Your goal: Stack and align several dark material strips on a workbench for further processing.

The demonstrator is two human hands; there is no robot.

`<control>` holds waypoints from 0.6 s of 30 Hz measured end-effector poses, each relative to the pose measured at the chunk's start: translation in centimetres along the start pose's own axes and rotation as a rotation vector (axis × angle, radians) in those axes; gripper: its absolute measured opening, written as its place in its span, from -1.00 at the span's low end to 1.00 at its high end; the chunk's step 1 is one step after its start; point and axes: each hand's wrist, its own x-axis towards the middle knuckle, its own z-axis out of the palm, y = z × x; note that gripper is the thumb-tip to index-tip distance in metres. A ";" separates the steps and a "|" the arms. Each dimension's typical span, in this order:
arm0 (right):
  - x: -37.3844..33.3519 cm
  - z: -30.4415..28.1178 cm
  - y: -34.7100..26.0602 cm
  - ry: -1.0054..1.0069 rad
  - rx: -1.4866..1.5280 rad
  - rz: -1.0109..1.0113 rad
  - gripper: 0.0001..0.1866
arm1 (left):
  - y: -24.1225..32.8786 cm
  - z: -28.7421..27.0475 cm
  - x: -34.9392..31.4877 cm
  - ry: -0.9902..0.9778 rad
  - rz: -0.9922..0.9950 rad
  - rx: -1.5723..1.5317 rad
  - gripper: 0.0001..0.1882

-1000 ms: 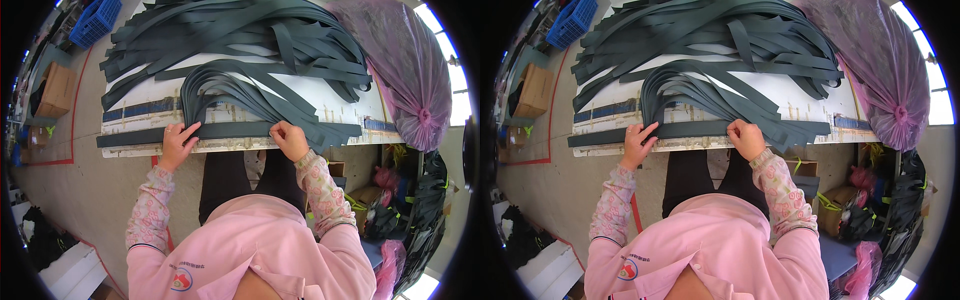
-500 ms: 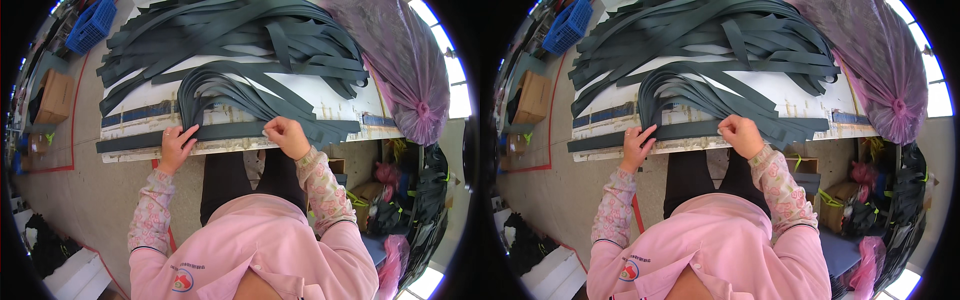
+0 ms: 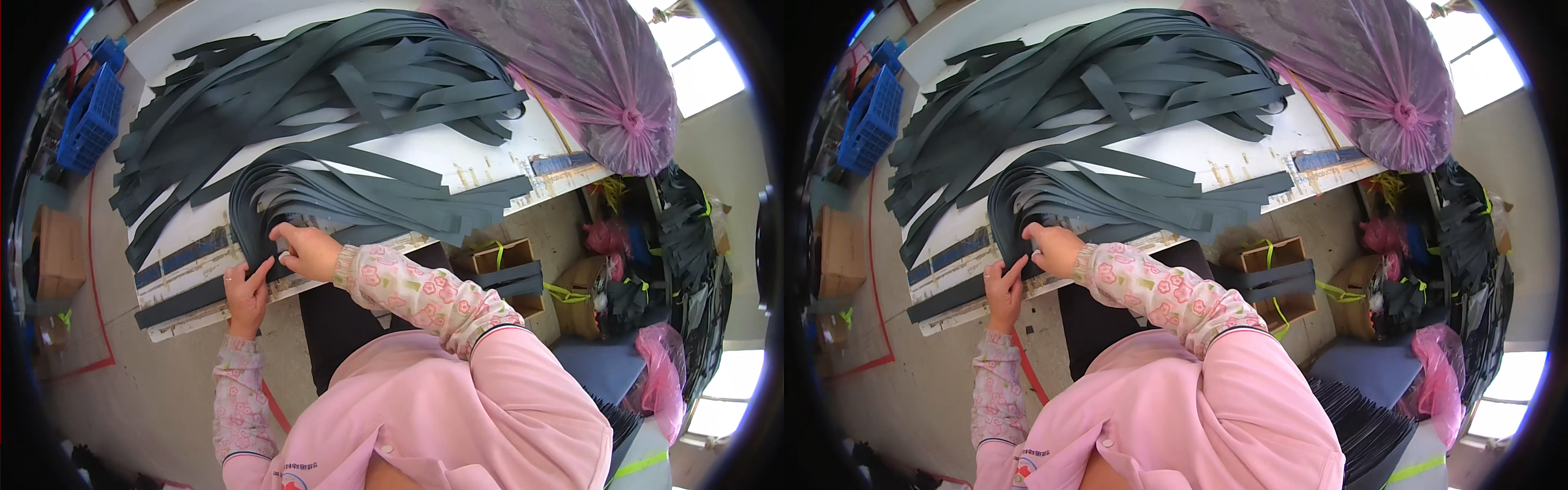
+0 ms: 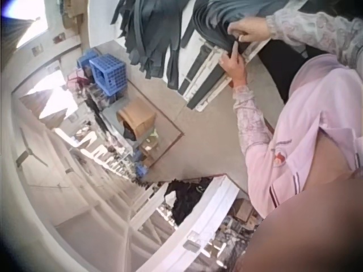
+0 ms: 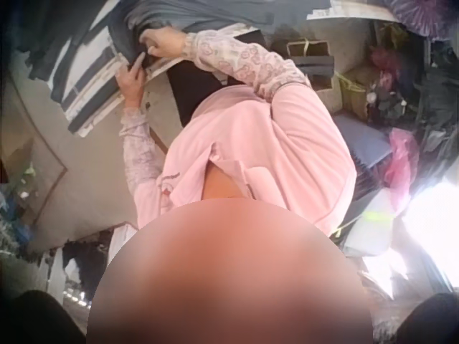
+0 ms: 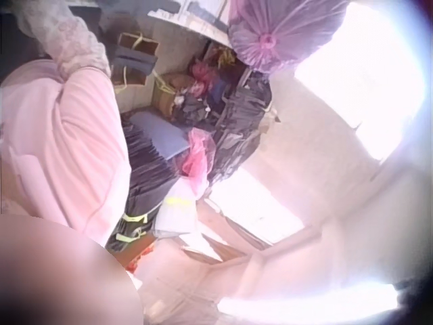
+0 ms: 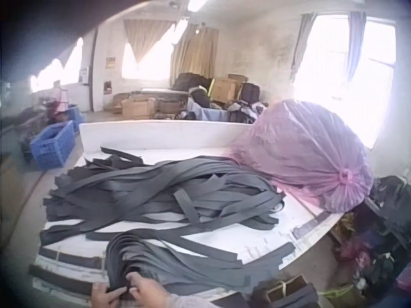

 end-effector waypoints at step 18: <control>-1.2 3.3 -0.6 -0.004 -0.101 0.025 -0.88 | 0.0 0.1 0.1 0.027 -0.063 -0.047 -0.56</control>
